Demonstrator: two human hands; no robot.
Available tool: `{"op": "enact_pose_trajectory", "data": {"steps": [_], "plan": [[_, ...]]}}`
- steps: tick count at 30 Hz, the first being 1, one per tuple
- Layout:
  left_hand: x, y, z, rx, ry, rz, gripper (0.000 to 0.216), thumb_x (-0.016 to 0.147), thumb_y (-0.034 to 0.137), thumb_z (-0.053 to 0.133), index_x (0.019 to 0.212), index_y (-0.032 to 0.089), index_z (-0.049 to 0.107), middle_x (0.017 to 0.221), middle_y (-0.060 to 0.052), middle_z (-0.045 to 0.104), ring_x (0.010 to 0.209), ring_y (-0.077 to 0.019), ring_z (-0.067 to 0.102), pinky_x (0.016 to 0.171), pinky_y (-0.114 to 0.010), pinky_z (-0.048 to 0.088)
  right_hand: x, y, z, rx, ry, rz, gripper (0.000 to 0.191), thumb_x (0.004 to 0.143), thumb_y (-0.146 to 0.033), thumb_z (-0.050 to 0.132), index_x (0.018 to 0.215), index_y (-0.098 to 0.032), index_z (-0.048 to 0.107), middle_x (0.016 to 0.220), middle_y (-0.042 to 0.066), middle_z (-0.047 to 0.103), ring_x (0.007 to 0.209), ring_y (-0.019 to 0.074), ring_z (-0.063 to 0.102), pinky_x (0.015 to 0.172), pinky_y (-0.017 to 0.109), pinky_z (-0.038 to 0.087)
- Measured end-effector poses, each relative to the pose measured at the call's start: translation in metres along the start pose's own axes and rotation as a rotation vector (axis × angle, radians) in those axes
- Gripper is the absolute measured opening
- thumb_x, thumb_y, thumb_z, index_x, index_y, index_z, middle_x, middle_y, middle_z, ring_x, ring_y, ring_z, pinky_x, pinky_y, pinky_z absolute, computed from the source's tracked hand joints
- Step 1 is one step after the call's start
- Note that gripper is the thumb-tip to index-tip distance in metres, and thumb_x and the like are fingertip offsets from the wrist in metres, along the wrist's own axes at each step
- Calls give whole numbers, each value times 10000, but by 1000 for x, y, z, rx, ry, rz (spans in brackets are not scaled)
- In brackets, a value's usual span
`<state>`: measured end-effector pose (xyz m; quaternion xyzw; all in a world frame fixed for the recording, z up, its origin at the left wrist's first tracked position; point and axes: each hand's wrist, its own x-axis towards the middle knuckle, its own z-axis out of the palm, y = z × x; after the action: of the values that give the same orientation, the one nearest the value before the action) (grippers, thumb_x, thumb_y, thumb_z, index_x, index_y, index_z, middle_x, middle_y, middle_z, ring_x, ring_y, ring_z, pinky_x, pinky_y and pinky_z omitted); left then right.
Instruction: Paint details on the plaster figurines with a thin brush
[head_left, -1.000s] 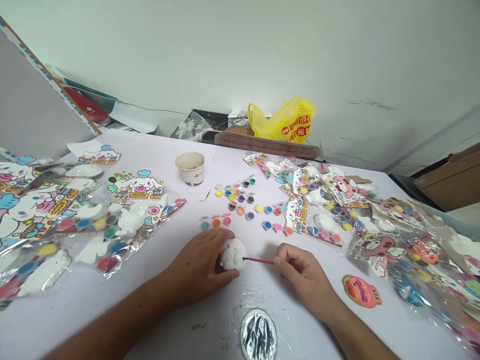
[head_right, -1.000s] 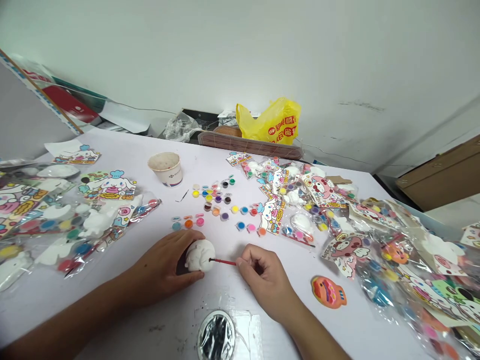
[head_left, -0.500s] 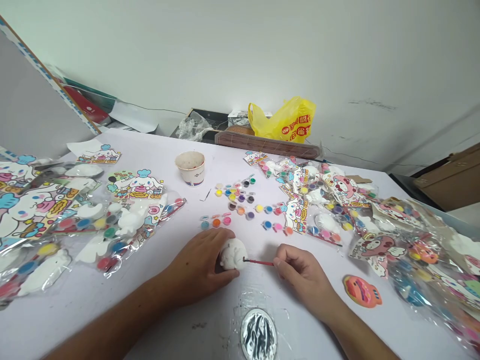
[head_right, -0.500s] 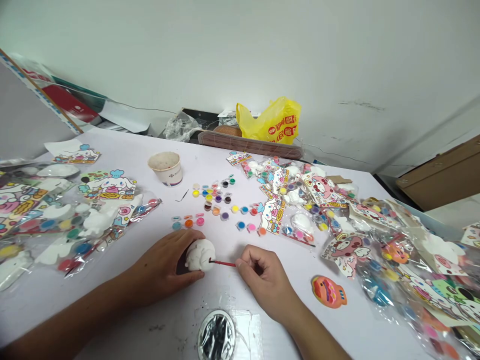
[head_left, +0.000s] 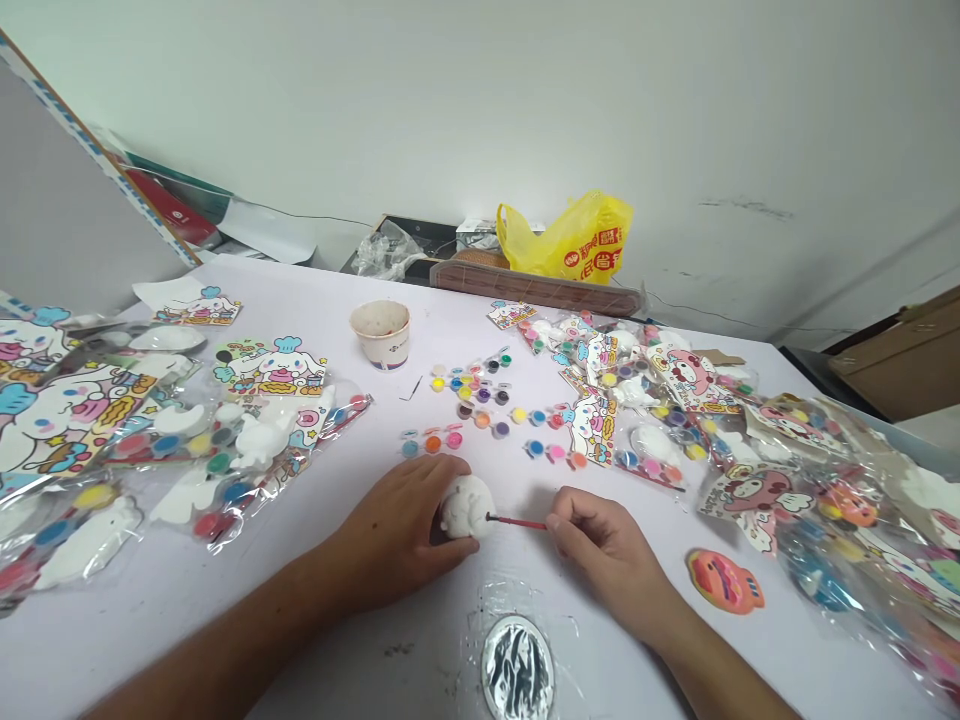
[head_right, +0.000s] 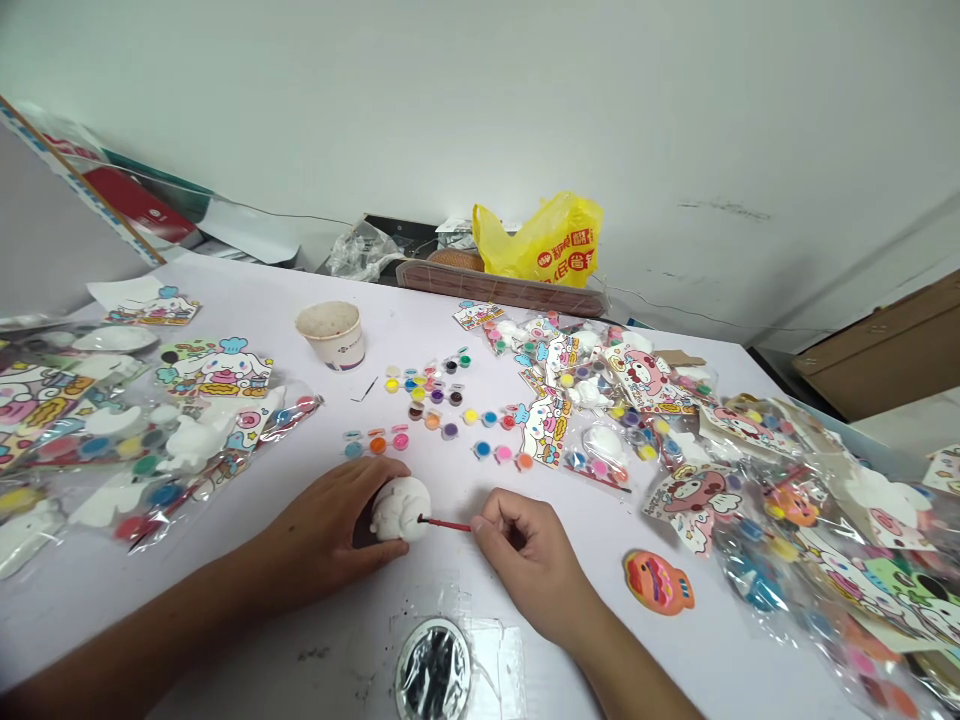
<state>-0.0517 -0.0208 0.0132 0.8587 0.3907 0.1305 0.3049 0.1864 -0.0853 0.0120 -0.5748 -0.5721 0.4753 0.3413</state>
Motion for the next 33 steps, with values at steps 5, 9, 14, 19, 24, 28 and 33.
{"op": "enact_pose_trajectory", "data": {"steps": [5, 9, 14, 19, 24, 28, 33], "plan": [[0, -1, 1, 0, 3, -1, 441, 793, 355, 682, 1164, 236, 476, 1125, -44, 585, 1045, -263, 538, 904, -379, 418, 0, 0, 0, -6, 17, -3, 359, 910, -425, 478, 635, -211, 390, 584, -55, 325, 559, 123, 283, 521, 256, 241], [-1, 0, 1, -4, 3, -6, 436, 795, 371, 674, 1161, 232, 480, 1118, -48, 586, 1037, -264, 541, 900, -382, 419, 0, 0, 1, -23, 24, -4, 365, 910, -429, 484, 633, -210, 390, 583, -52, 331, 560, 124, 284, 522, 255, 241], [-1, 0, 1, -8, -4, -9, 440, 796, 369, 673, 1167, 227, 482, 1137, -57, 585, 1054, -274, 539, 914, -396, 414, 0, -2, 1, -11, 29, 2, 389, 906, -467, 487, 630, -211, 388, 583, -51, 326, 557, 125, 284, 521, 255, 242], [0, 1, 0, -9, 5, -9, 434, 787, 359, 678, 1153, 231, 483, 1114, -52, 589, 1031, -269, 545, 893, -386, 424, 1, -1, 1, -11, 18, 5, 392, 907, -469, 490, 631, -212, 384, 581, -52, 324, 556, 125, 279, 520, 255, 239], [0, 3, -2, -4, -6, -15, 418, 792, 338, 678, 1147, 226, 488, 1106, -47, 590, 1030, -266, 546, 893, -380, 423, 0, 0, 1, -6, 18, 5, 373, 916, -448, 480, 643, -210, 391, 596, -50, 333, 567, 126, 286, 529, 256, 245], [0, 2, -1, -3, -4, -10, 423, 794, 336, 682, 1151, 227, 482, 1119, -46, 584, 1044, -262, 536, 903, -379, 415, 0, 1, 1, -21, 13, -4, 374, 919, -443, 481, 642, -210, 388, 595, -51, 332, 566, 124, 284, 528, 255, 246], [0, 2, -1, -8, -6, -13, 429, 797, 345, 682, 1154, 229, 475, 1121, -52, 583, 1043, -265, 534, 906, -384, 412, 0, 1, 0, -22, 20, -10, 387, 921, -462, 475, 641, -208, 395, 588, -49, 337, 561, 124, 290, 523, 253, 247]]}}
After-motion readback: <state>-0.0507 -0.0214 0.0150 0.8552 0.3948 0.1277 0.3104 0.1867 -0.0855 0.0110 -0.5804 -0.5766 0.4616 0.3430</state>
